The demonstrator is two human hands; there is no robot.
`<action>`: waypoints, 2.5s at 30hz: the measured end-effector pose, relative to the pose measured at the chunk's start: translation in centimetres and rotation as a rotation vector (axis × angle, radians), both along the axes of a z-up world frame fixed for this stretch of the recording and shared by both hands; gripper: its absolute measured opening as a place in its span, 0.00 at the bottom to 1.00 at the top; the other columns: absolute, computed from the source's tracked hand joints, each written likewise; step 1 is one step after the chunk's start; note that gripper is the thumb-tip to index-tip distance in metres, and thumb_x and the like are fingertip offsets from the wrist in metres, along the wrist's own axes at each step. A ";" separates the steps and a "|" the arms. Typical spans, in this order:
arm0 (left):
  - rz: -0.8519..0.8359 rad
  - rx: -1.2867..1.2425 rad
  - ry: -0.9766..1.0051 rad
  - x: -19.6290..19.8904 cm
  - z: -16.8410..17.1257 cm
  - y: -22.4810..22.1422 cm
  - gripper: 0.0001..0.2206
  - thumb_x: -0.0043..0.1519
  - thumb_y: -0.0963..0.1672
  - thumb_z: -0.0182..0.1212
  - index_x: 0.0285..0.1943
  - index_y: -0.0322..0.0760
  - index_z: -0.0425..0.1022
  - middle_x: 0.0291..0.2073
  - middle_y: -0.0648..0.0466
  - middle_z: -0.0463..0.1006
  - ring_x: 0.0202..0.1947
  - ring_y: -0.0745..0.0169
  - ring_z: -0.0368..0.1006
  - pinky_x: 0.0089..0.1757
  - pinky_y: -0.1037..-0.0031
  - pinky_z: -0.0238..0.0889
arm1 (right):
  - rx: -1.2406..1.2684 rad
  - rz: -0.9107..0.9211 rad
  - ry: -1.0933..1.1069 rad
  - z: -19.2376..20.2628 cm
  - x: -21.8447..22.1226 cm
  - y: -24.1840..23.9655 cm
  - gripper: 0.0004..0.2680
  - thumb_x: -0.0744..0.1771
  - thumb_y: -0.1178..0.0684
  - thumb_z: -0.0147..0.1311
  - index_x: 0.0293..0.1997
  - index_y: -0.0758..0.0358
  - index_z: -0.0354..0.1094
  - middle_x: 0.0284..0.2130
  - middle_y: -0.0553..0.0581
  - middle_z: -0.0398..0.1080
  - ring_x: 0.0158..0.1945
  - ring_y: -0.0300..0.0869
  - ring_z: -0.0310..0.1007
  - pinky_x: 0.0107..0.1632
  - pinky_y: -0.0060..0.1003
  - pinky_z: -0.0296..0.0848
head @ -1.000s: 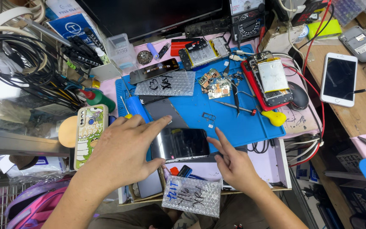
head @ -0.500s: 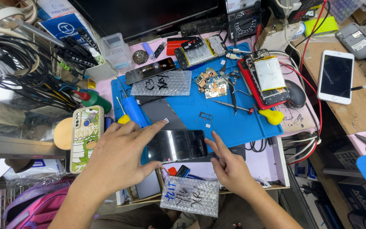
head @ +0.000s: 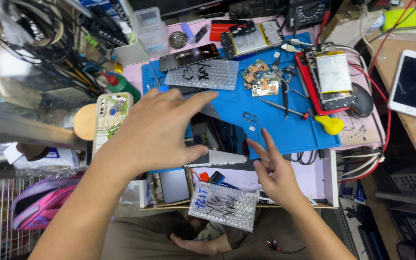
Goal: The person applies adhesive from a tube to the internal frame of a mobile phone, picks up a new screen, and presses it into the frame.
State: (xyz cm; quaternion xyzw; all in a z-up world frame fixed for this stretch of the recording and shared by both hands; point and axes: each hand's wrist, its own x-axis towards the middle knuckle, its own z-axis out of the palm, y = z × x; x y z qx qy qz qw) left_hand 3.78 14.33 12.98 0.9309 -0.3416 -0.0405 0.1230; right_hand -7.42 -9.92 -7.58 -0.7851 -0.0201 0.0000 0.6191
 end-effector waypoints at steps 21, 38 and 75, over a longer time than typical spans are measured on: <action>-0.085 -0.067 -0.038 -2.3 -1.8 1.2 0.39 0.41 0.50 0.75 0.66 0.39 0.70 0.51 0.54 0.80 0.45 0.54 0.70 0.46 0.61 0.57 | -0.099 0.014 -0.083 -0.9 -1.0 0.1 0.30 0.65 0.67 0.50 0.77 0.60 0.39 0.65 0.63 0.68 0.23 0.30 0.65 0.30 0.27 0.69; -0.102 -0.092 -0.064 -2.3 -2.5 1.7 0.38 0.41 0.51 0.75 0.64 0.39 0.72 0.50 0.54 0.81 0.45 0.54 0.71 0.45 0.58 0.56 | -0.155 0.030 -0.075 -0.8 -1.2 0.3 0.31 0.64 0.67 0.51 0.76 0.60 0.41 0.66 0.63 0.66 0.22 0.33 0.61 0.29 0.28 0.68; 0.057 -0.066 0.087 -2.4 -5.3 3.3 0.39 0.41 0.50 0.77 0.67 0.48 0.71 0.36 0.50 0.77 0.40 0.50 0.70 0.46 0.62 0.58 | -0.530 0.092 -0.317 -0.2 -0.7 -0.2 0.26 0.64 0.65 0.51 0.72 0.70 0.49 0.54 0.58 0.75 0.31 0.49 0.77 0.34 0.42 0.75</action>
